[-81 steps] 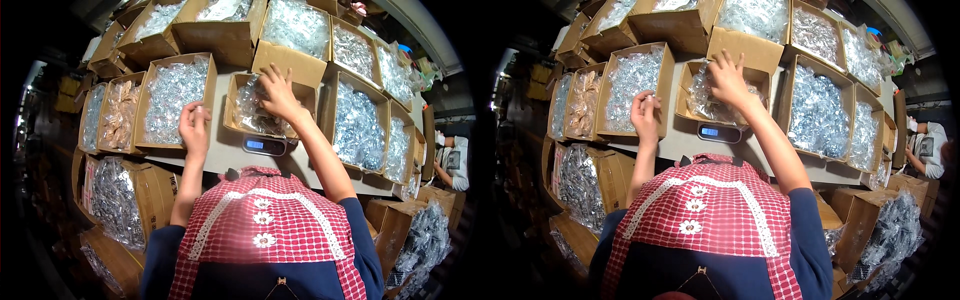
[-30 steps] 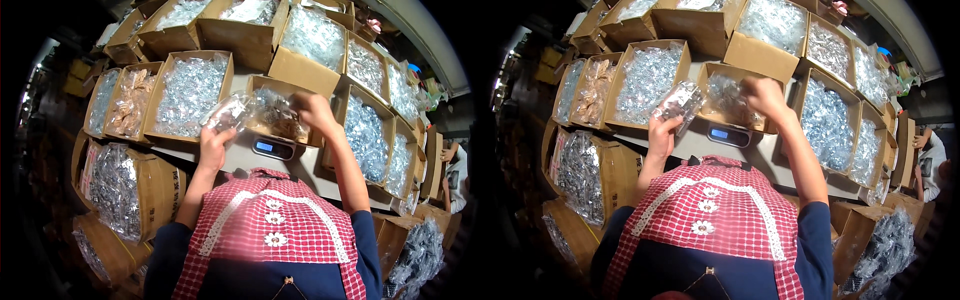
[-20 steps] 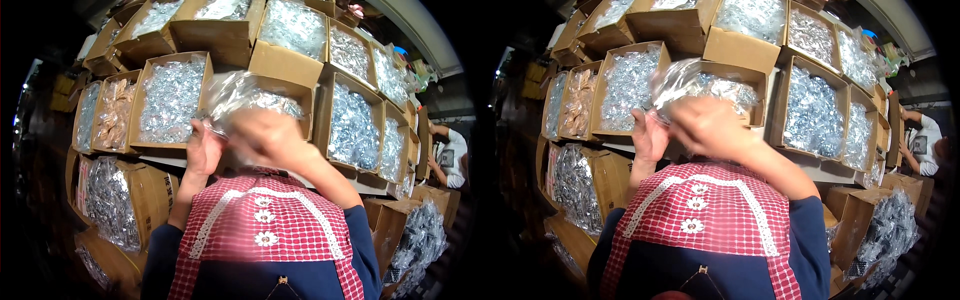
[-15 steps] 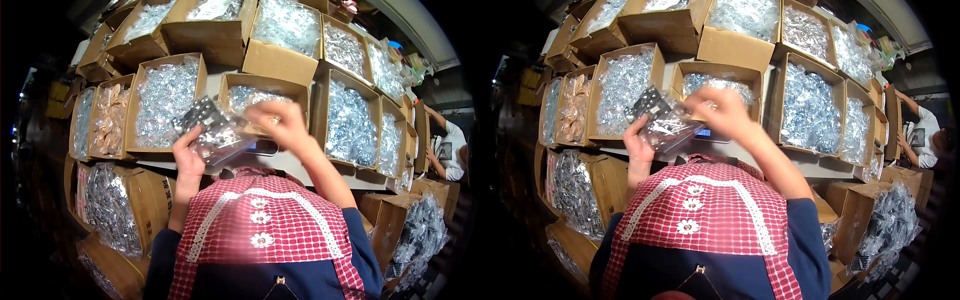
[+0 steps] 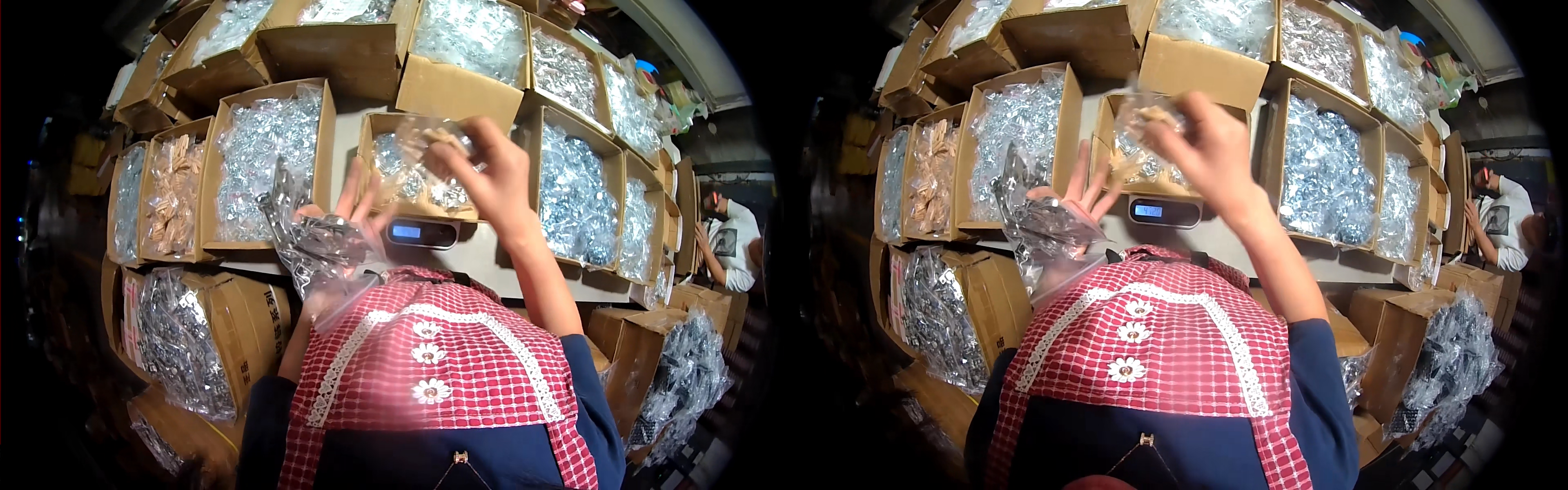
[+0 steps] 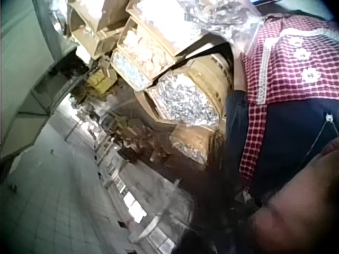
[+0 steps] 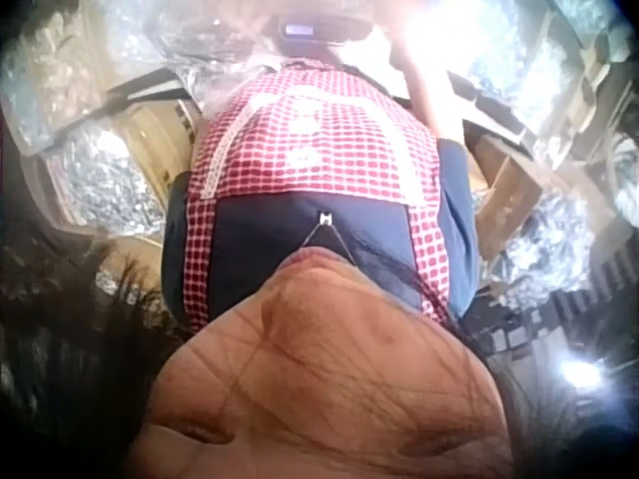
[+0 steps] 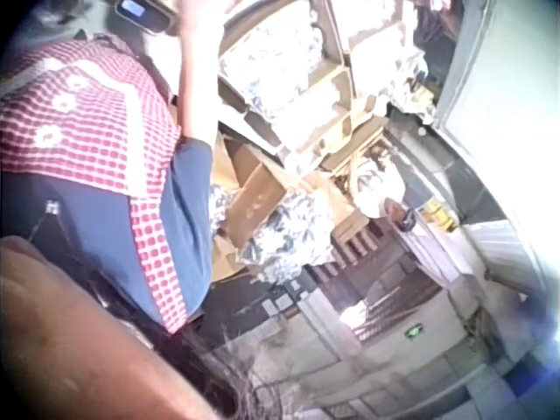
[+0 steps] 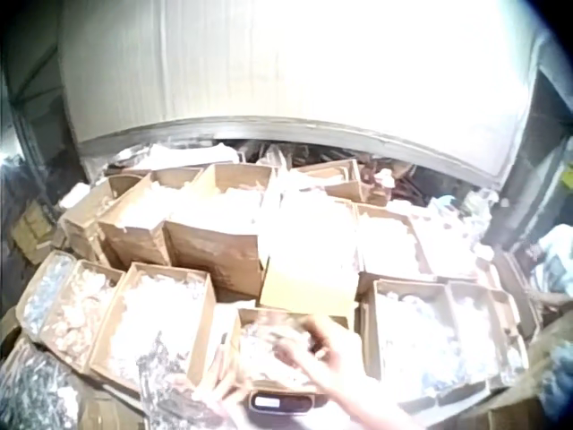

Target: The person places metal components into small plastic bags, weighs the bags on a digital scale, and sorts them into cardboard boxes.

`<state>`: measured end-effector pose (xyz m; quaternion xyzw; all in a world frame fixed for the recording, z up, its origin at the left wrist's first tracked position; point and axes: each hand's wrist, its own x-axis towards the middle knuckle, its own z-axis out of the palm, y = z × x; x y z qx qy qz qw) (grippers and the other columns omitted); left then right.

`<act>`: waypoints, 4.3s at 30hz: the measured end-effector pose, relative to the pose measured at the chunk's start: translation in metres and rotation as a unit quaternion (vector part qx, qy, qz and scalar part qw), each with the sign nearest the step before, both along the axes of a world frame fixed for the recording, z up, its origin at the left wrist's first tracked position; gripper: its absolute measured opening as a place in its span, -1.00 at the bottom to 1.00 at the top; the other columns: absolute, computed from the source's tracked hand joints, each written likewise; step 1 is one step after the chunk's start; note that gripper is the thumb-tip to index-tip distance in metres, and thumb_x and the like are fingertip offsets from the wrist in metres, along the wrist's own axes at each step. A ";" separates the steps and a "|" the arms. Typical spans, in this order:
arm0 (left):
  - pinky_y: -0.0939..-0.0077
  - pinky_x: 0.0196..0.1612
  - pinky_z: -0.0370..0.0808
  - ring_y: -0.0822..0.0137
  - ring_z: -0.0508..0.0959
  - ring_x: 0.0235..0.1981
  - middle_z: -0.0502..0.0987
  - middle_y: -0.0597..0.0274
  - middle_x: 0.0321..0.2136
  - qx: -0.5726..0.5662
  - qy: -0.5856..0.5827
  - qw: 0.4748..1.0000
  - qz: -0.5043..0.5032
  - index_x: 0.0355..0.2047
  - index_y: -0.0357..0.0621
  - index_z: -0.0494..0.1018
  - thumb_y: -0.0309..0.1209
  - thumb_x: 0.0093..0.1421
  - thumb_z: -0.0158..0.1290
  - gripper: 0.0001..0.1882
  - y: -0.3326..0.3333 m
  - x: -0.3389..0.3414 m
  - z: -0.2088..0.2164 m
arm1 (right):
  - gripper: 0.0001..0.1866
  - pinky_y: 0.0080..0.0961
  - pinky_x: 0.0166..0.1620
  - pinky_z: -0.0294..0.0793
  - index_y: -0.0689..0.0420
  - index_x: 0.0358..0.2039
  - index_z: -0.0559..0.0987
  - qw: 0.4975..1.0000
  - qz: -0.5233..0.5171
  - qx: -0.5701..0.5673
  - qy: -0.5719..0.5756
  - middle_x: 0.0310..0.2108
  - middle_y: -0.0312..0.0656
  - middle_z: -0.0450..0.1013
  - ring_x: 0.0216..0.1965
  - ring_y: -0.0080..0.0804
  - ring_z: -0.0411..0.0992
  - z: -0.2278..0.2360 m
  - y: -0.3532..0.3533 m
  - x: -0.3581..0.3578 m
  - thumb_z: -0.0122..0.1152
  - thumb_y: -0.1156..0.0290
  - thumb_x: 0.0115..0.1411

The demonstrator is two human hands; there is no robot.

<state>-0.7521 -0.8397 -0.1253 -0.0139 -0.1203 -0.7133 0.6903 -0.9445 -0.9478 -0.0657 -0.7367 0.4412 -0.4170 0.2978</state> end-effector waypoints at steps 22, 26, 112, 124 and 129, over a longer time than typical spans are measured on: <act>0.56 -0.27 0.50 0.45 0.30 -0.43 0.33 0.41 -0.47 0.170 0.175 0.963 -0.117 -0.21 -0.05 0.43 -0.31 0.14 0.18 -0.75 0.011 0.013 -0.023 | -0.92 -0.18 0.13 0.28 0.16 -0.55 0.55 0.932 0.016 -0.159 0.326 -0.56 -0.13 0.50 -0.34 -0.21 0.48 -0.047 -0.034 -0.068 0.23 0.45 -0.03; 0.46 -0.22 0.55 0.33 0.42 -0.28 0.45 0.36 -0.28 0.325 -0.002 0.946 0.001 -0.10 0.10 0.46 -0.23 0.18 0.16 -0.71 0.026 0.015 -0.024 | -0.94 -0.20 0.12 0.32 0.16 -0.48 0.59 0.973 0.046 -0.179 0.140 -0.53 -0.22 0.50 -0.36 -0.29 0.47 0.009 -0.004 -0.037 0.28 0.49 -0.02; -0.04 0.19 0.46 -0.08 0.05 0.34 -0.05 0.12 0.35 0.025 0.300 0.860 -0.411 0.27 0.19 0.20 -0.31 0.20 0.14 -0.37 0.010 0.040 -0.062 | -0.62 -0.11 -0.19 0.50 0.24 -0.29 0.57 0.849 0.115 0.128 0.499 -0.39 0.14 0.53 -0.29 0.13 0.51 -0.085 -0.014 -0.036 0.30 0.18 0.01; 0.12 0.16 0.48 0.05 0.05 0.34 0.15 -0.02 0.26 0.071 0.230 0.942 -0.234 0.17 0.09 0.34 -0.30 0.19 0.14 -0.49 0.022 0.026 -0.038 | -0.79 -0.63 -0.26 0.36 0.26 -0.28 0.59 0.887 0.110 0.432 -0.122 -0.42 -0.29 0.52 -0.41 -0.57 0.41 -0.034 -0.033 -0.080 0.27 0.51 0.03; 0.13 0.15 0.48 0.06 0.06 0.34 0.16 -0.02 0.26 0.104 0.239 0.927 -0.269 0.16 0.09 0.34 -0.23 0.22 0.10 -0.51 0.026 0.033 -0.048 | -0.58 -0.54 -0.14 0.47 0.16 -0.03 0.47 0.813 0.094 0.471 -0.331 -0.26 -0.25 0.53 -0.29 -0.46 0.51 -0.046 -0.030 -0.098 0.27 0.53 0.04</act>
